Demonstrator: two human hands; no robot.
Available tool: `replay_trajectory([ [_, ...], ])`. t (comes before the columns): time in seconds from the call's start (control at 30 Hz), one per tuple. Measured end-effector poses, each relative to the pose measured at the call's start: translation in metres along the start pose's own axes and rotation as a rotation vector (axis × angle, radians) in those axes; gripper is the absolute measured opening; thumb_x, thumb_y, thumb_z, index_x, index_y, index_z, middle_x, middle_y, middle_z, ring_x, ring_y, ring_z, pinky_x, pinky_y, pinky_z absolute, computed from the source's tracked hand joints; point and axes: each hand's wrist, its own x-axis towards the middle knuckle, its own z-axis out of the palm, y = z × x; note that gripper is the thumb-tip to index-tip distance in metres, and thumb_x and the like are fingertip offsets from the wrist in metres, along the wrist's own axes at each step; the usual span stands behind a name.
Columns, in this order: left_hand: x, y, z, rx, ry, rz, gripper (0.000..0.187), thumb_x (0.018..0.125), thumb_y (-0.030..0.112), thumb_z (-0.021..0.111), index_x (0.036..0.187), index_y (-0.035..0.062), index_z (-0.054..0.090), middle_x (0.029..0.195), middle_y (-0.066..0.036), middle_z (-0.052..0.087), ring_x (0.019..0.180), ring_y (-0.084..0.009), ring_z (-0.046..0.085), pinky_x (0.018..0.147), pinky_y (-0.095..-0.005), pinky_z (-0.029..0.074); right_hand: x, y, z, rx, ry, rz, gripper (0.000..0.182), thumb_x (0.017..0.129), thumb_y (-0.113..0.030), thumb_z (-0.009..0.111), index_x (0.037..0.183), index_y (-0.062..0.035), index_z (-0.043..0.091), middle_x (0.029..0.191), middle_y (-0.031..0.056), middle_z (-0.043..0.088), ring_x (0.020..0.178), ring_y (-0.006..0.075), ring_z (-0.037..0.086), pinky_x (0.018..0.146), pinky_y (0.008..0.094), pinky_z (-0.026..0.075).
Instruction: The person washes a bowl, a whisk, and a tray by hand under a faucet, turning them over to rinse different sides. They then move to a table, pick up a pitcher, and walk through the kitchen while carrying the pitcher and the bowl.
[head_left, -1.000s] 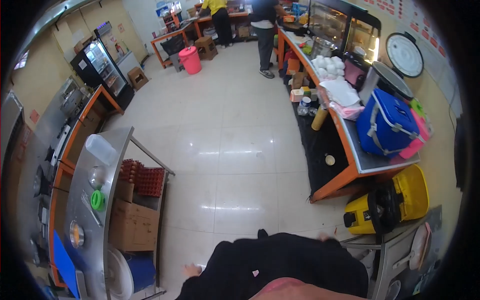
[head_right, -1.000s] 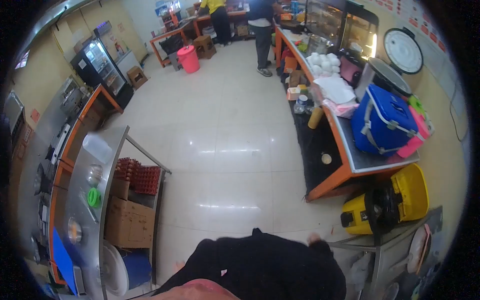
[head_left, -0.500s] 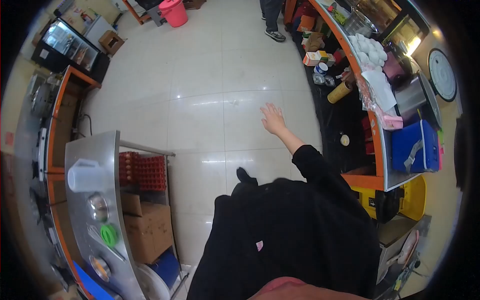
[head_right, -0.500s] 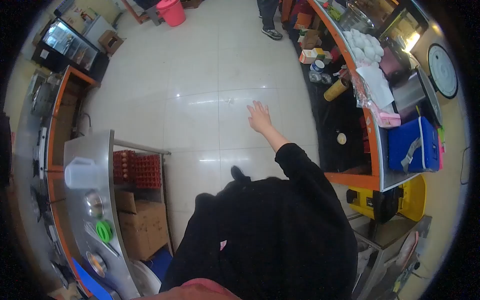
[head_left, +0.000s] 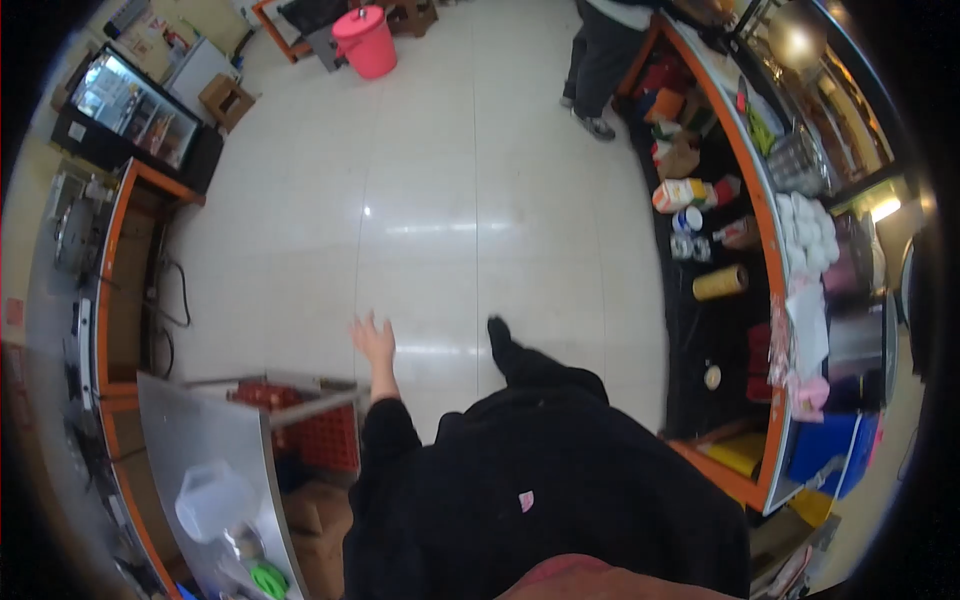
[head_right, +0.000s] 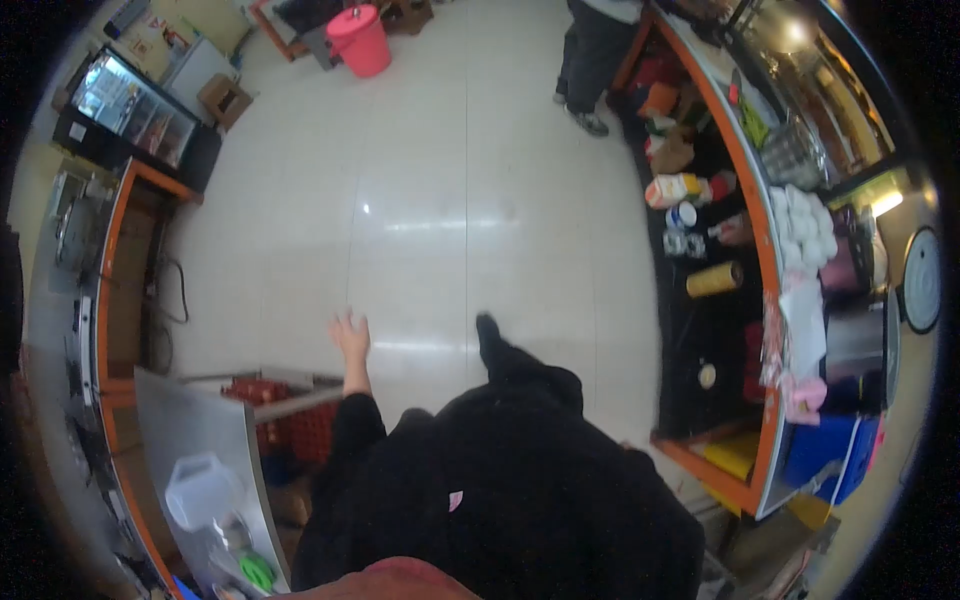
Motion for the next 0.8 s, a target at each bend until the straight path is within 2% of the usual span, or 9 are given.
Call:
replay_trajectory([
  [0.17, -0.048, -0.053, 0.029, 0.355, -0.733, -0.14, 0.054, 0.078, 0.048, 0.043, 0.117, 0.0104, 0.048, 0.121, -0.015, 0.045, 0.115, -0.0313, 0.037, 0.099, -0.0465, 0.018, 0.079, -0.11, -0.116, 0.006, 0.025, -0.135, 0.026, 0.072, -0.022, 0.052, 0.087, -0.0032, 0.061, 0.096, 0.0194, 0.057, 0.091, 0.036, 0.052, 0.08, 0.0379, 0.042],
  [0.27, -0.048, -0.057, 0.026, 0.369, -0.952, -0.276, 0.054, 0.078, 0.047, 0.043, 0.116, 0.0099, 0.048, 0.12, -0.015, 0.045, 0.114, -0.0313, 0.037, 0.099, -0.0467, 0.018, 0.179, -0.221, -0.214, -0.315, 0.218, -0.525, 0.023, 0.072, -0.021, 0.051, 0.082, -0.0035, 0.063, 0.093, 0.0189, 0.058, 0.089, 0.0365, 0.054, 0.077, 0.0384, 0.044],
  [0.3, -0.038, -0.054, 0.028, 0.36, -0.984, -0.32, 0.054, 0.078, 0.047, 0.043, 0.116, 0.0097, 0.048, 0.12, -0.015, 0.046, 0.114, -0.0313, 0.038, 0.099, -0.0467, 0.018, 0.136, -0.297, -0.296, 0.027, 0.38, -0.367, 0.028, 0.072, -0.018, 0.049, 0.093, -0.0029, 0.059, 0.098, 0.0199, 0.056, 0.094, 0.0352, 0.052, 0.08, 0.0391, 0.042],
  [0.37, -0.002, -0.043, 0.038, 0.34, -1.012, -0.382, 0.054, 0.078, 0.047, 0.043, 0.116, 0.0094, 0.049, 0.119, -0.015, 0.046, 0.114, -0.0313, 0.038, 0.099, -0.0469, 0.018, 0.154, -0.403, -0.4, 0.126, 0.421, -0.565, 0.041, 0.077, -0.028, 0.049, 0.11, -0.003, 0.051, 0.108, 0.0195, 0.052, 0.101, 0.0325, 0.049, 0.087, 0.0381, 0.038],
  [0.47, 0.072, -0.028, 0.058, 0.321, -1.035, -0.422, 0.054, 0.078, 0.047, 0.043, 0.115, 0.0089, 0.049, 0.118, -0.015, 0.047, 0.113, -0.0314, 0.039, 0.099, -0.0471, 0.018, 0.141, -0.54, -0.532, 0.182, 0.569, -0.786, 0.035, 0.076, -0.021, 0.052, 0.106, -0.0031, 0.052, 0.099, 0.0171, 0.056, 0.089, 0.0316, 0.055, 0.079, 0.0376, 0.043],
  [0.6, 0.221, -0.006, 0.093, 0.308, -1.016, -0.347, 0.054, 0.078, 0.047, 0.043, 0.114, 0.0082, 0.049, 0.117, -0.014, 0.047, 0.112, -0.0314, 0.039, 0.099, -0.0473, 0.018, 0.137, -0.642, -0.636, 0.395, 0.641, -0.887, 0.034, 0.078, -0.022, 0.054, 0.107, -0.0045, 0.052, 0.095, 0.0133, 0.058, 0.079, 0.0262, 0.059, 0.069, 0.0348, 0.047],
  [0.7, 0.37, 0.022, 0.129, 0.32, -0.931, -0.219, 0.054, 0.078, 0.047, 0.043, 0.114, 0.0077, 0.05, 0.117, -0.014, 0.048, 0.112, -0.0315, 0.04, 0.099, -0.0475, 0.017, 0.16, -0.651, -0.665, 0.853, 0.264, -0.823, 0.034, 0.08, -0.024, 0.054, 0.109, -0.0065, 0.052, 0.092, 0.009, 0.059, 0.073, 0.0204, 0.06, 0.061, 0.0305, 0.047],
  [0.77, 0.49, 0.059, 0.16, 0.288, -0.739, -0.116, 0.054, 0.078, 0.047, 0.043, 0.113, 0.0073, 0.05, 0.116, -0.014, 0.048, 0.111, -0.0315, 0.04, 0.099, -0.0477, 0.017, 0.177, -0.621, -0.664, 1.152, 0.016, -0.58, 0.034, 0.081, -0.026, 0.053, 0.11, -0.0076, 0.051, 0.091, 0.006, 0.058, 0.071, 0.0178, 0.06, 0.055, 0.0277, 0.047],
  [0.8, 0.554, 0.088, 0.177, 0.241, -0.613, -0.053, 0.054, 0.078, 0.047, 0.043, 0.113, 0.0072, 0.05, 0.116, -0.014, 0.049, 0.111, -0.0315, 0.04, 0.099, -0.0477, 0.017, 0.186, -0.597, -0.657, 1.164, 0.053, -0.458, 0.031, 0.081, -0.024, 0.053, 0.108, -0.0077, 0.053, 0.092, 0.0063, 0.058, 0.072, 0.0181, 0.06, 0.056, 0.0271, 0.047],
])
